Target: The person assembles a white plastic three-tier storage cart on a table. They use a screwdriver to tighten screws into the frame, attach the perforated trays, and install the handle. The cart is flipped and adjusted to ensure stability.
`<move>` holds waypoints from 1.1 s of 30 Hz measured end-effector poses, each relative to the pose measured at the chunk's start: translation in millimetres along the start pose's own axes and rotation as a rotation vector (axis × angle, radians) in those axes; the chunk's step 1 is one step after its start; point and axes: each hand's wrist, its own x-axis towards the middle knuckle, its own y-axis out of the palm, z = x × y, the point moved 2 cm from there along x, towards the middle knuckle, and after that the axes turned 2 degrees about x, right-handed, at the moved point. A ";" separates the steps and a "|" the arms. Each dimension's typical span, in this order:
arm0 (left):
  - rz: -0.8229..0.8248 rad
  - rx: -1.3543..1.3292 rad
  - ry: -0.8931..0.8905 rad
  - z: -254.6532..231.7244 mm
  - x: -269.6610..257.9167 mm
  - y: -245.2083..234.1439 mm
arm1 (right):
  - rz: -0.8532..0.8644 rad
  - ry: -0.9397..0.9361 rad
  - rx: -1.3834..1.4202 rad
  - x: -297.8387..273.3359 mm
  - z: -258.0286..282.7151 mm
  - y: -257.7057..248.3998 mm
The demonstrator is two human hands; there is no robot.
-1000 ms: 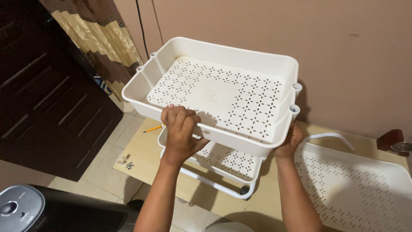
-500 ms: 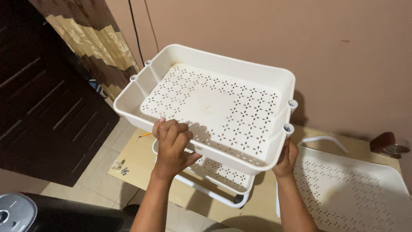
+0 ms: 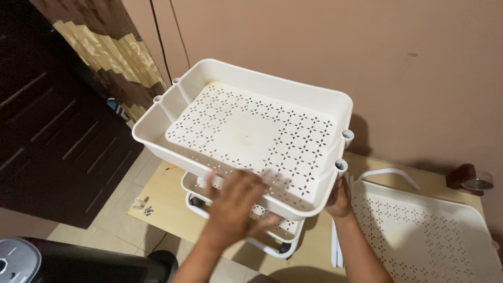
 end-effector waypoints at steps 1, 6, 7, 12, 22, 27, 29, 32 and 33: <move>-0.003 -0.029 0.027 -12.2 1.3 4.6 | -0.014 -0.038 -0.025 -2.1 -1.4 -0.6; -0.064 -0.165 0.079 -39.7 9.8 17.3 | -0.121 -0.203 -0.304 -9.6 -16.8 -15.8; -0.084 -0.182 0.089 -39.1 10.5 18.1 | -0.160 -0.261 -0.480 -11.0 -19.7 -17.8; -0.202 -0.203 0.137 -38.9 11.3 21.1 | -0.182 -0.624 -1.354 -14.8 -16.0 -9.0; -0.261 -0.219 0.143 -42.9 5.0 27.1 | -0.448 -0.670 -1.630 -36.2 -51.6 -28.7; -0.240 -0.312 0.155 -31.0 10.9 20.6 | -0.413 -0.662 -1.503 -32.1 -37.1 -23.8; -0.229 -0.325 0.152 -28.2 13.9 18.1 | -0.376 -0.642 -1.389 -28.6 -24.6 -17.5; -0.218 -0.334 0.153 -26.7 17.7 11.9 | -0.361 -0.217 -0.594 -25.6 -11.7 -1.8; -0.217 -0.334 0.155 -27.0 18.6 10.7 | -0.331 -0.220 -0.615 -26.9 -5.6 7.2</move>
